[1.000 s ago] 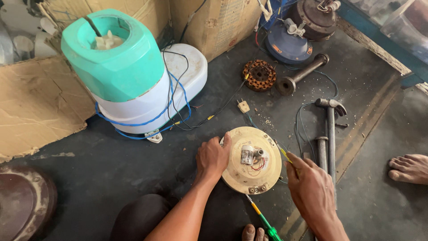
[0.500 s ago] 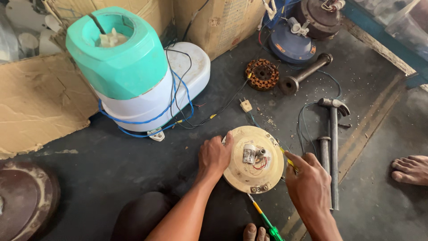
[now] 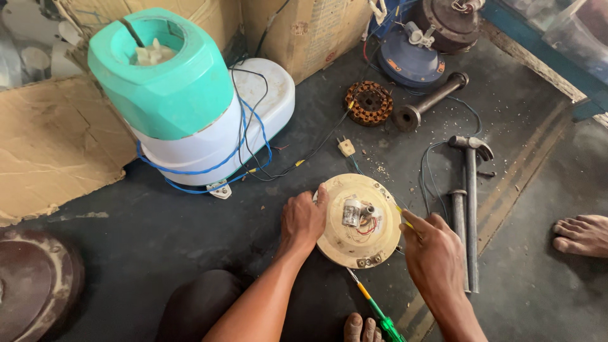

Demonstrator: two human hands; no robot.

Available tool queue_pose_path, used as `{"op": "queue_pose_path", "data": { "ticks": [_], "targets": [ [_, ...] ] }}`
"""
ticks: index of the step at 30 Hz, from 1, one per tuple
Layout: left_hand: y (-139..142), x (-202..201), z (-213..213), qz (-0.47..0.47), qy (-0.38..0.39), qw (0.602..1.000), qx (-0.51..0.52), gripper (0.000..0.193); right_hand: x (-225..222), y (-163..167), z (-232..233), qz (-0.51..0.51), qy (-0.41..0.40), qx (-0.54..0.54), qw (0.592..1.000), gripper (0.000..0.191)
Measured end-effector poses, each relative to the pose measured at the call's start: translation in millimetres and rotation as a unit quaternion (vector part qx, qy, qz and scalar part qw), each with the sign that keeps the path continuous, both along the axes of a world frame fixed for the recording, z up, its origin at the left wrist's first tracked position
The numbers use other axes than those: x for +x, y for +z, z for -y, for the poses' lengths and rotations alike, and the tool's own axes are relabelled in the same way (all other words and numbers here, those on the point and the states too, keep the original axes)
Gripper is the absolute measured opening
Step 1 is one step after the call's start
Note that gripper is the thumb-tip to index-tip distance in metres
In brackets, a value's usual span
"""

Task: The person sits on the floor of a repair workshop and works on the round base plate of a fan motor, using a screwdriver to loosen and turn screws on the plate while holding it steady with the other hand. They continue working the screws and repositioning the plate on the floor throughout the episode.

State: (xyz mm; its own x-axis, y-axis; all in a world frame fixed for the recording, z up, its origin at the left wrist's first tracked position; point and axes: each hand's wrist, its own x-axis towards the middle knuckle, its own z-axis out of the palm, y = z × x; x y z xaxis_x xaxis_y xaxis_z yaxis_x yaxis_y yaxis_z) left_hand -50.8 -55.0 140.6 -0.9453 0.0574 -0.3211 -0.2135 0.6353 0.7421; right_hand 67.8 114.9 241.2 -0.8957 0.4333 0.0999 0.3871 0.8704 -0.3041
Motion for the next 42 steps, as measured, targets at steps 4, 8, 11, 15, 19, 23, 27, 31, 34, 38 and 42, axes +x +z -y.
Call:
{"op": "queue_pose_path", "data": {
  "ticks": [4,8,11,15,19,23,27,31,34,38,42],
  "targets": [
    [-2.4,-1.7,-4.9,-0.010,-0.001,1.000,0.003,0.061,-4.2,-1.1,-1.0,0.000,0.004,-0.013,1.000,0.030],
    [-3.3,-0.2,-7.6,-0.019,-0.007,1.000,0.008,0.060,-22.4,-16.2,-3.8,-0.037,0.049,0.011,0.998,0.028],
    [-3.1,0.4,-5.2,-0.017,-0.005,1.000,0.005,0.060,-25.2,-24.9,0.1,-0.036,0.031,0.020,0.999,0.029],
    [-2.9,2.6,-4.0,-0.018,-0.004,1.000,0.006,0.060,-19.6,-31.1,6.8,0.007,-0.013,0.009,1.000,0.030],
    [-4.2,4.1,-4.0,-0.034,0.000,0.999,0.006,0.059,-17.8,-44.8,19.4,-0.032,-0.050,-0.004,0.998,0.033],
    [-7.6,4.8,-0.2,-0.046,0.002,0.999,0.010,0.060,-20.8,-52.2,21.7,-0.085,-0.115,-0.091,0.985,0.036],
    [-10.8,-0.2,1.2,-0.076,0.003,0.997,0.014,0.058,-17.0,-45.1,12.7,-0.068,-0.174,-0.121,0.975,0.034],
    [-11.9,-3.5,2.3,-0.044,0.008,0.999,-0.001,0.059,-12.9,-42.9,10.9,-0.059,-0.073,-0.087,0.992,0.031],
    [-11.0,-3.3,4.0,-0.035,0.012,0.999,-0.003,0.059,-14.0,-46.2,12.7,-0.048,-0.056,-0.074,0.995,0.030],
    [-9.7,-3.0,6.4,-0.036,0.003,0.999,-0.003,0.059,-17.5,-51.6,18.4,-0.058,-0.042,-0.040,0.997,0.031],
    [-12.3,-1.0,9.4,-0.030,0.003,1.000,-0.003,0.060,-25.3,-63.6,26.8,0.036,-0.113,0.012,0.993,0.039]
  ]
}}
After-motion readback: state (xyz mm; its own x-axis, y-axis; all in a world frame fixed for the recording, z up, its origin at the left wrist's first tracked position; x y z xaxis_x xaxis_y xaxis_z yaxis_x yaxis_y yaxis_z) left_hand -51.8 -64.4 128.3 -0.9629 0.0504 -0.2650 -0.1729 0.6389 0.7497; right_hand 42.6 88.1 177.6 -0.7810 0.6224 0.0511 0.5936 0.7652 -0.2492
